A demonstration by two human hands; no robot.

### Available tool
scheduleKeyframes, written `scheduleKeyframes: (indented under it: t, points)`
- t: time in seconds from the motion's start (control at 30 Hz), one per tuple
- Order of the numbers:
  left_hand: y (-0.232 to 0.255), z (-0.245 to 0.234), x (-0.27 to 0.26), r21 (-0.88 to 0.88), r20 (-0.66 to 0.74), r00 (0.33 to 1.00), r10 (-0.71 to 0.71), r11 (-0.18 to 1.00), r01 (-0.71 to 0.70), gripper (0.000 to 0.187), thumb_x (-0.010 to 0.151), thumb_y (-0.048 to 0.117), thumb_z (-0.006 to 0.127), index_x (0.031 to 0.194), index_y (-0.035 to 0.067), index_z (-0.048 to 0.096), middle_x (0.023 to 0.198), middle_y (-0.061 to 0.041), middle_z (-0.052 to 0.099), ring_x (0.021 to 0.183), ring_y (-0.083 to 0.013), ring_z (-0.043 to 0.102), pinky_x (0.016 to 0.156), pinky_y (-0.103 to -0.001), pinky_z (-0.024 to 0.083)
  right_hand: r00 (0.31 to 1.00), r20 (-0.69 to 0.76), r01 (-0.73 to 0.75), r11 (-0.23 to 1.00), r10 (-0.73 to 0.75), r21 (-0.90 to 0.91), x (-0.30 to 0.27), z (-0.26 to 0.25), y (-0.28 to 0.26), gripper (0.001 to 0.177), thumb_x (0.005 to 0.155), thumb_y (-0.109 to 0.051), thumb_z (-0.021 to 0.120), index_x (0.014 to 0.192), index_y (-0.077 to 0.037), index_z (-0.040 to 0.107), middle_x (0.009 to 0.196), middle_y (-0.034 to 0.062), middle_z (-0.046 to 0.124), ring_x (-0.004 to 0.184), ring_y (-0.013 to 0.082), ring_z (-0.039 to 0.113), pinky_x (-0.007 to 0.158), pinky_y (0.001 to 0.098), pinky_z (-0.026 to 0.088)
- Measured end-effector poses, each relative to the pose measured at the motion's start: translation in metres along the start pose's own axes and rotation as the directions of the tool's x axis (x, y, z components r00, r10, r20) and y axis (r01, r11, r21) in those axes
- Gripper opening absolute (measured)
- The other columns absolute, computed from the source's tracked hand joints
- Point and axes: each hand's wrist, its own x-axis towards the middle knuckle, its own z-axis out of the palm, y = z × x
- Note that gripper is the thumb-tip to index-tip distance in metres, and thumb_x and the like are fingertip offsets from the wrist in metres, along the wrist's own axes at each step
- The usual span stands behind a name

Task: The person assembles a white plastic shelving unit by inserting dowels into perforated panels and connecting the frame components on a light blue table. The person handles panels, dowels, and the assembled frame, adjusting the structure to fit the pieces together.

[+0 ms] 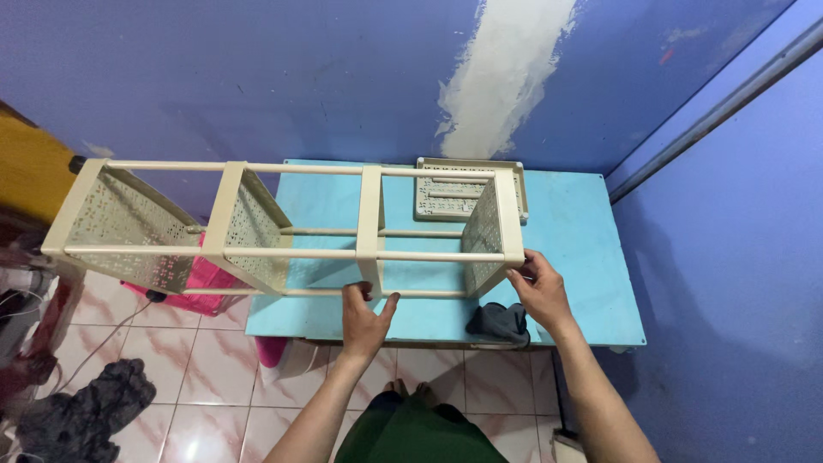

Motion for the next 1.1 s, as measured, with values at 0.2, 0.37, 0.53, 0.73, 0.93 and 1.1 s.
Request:
scheduleKeyframes:
  t: [0.2, 0.37, 0.53, 0.73, 0.93, 1.1]
  points:
    - [0.018, 0.015, -0.007, -0.104, 0.145, 0.988, -0.045, 0.993, 0.060, 0.056, 0.081, 0.035, 0.084, 0.112, -0.001, 0.055, 0.105, -0.015, 0.059, 0.090, -0.0285, 0.061, 0.080, -0.042, 0.053, 0.994, -0.020, -0.109, 0.993, 0.108, -0.043, -0.005, -0.002, -0.002, 0.048, 0.092, -0.010, 0.071, 0.136, 0.001, 0.055, 0.116, 0.0140, 0.074, 0.107, 0.0174, 0.072, 0.091, 0.0322, 0.059]
    - [0.038, 0.023, -0.010, -0.115, 0.369, 0.925, 0.091, 0.992, -0.052, 0.045, 0.086, 0.034, 0.079, 0.110, 0.000, 0.063, 0.102, -0.015, 0.067, 0.087, -0.0282, 0.068, 0.079, -0.040, 0.057, 0.999, -0.036, 0.000, 0.999, 0.002, 0.041, -0.005, -0.025, 0.021, 0.048, 0.091, -0.008, 0.068, 0.136, 0.002, 0.054, 0.121, 0.0138, 0.071, 0.112, 0.0186, 0.070, 0.094, 0.0330, 0.058]
    - [0.062, 0.049, -0.014, -0.071, 0.634, 0.772, 0.045, 0.998, 0.000, 0.039, 0.091, 0.034, 0.072, 0.114, 0.003, 0.069, 0.106, -0.015, 0.074, 0.098, -0.0272, 0.073, 0.083, -0.038, 0.057, 0.991, -0.096, -0.108, 0.977, 0.091, -0.186, 0.031, -0.057, 0.072, 0.035, 0.095, -0.012, 0.066, 0.128, -0.002, 0.066, 0.117, 0.0123, 0.077, 0.108, 0.0203, 0.074, 0.092, 0.0340, 0.058]
    - [0.087, 0.125, -0.032, -0.090, 0.600, 0.790, 0.128, 0.992, -0.092, 0.033, 0.091, 0.026, 0.069, 0.118, 0.006, 0.072, 0.118, -0.015, 0.074, 0.107, -0.0331, 0.070, 0.092, -0.041, 0.056, 0.970, 0.123, -0.113, 0.837, 0.210, -0.535, 0.124, -0.066, 0.159, 0.039, 0.093, -0.022, 0.065, 0.131, -0.013, 0.066, 0.127, 0.0103, 0.072, 0.107, 0.0314, 0.073, 0.097, 0.0407, 0.055]
    - [0.110, 0.200, -0.051, -0.026, 0.633, 0.773, -0.035, 0.997, 0.066, 0.042, 0.092, 0.030, 0.071, 0.126, 0.005, 0.066, 0.123, -0.017, 0.068, 0.115, -0.0354, 0.065, 0.097, -0.042, 0.052, 0.917, 0.377, 0.185, 0.699, 0.129, -0.690, 0.197, -0.057, 0.223, 0.058, 0.090, -0.013, 0.059, 0.147, -0.013, 0.049, 0.152, 0.0107, 0.052, 0.119, 0.0392, 0.061, 0.102, 0.0496, 0.050]
    - [0.121, 0.236, -0.053, -0.045, 0.597, 0.800, -0.063, 0.993, 0.112, 0.043, 0.091, 0.029, 0.072, 0.126, 0.004, 0.065, 0.124, -0.017, 0.069, 0.118, -0.0343, 0.064, 0.100, -0.042, 0.051, 0.878, 0.474, 0.374, 0.527, 0.065, -0.764, 0.211, -0.060, 0.253, 0.052, 0.091, -0.011, 0.057, 0.142, -0.017, 0.050, 0.140, 0.0106, 0.060, 0.118, 0.0368, 0.062, 0.097, 0.0484, 0.055]
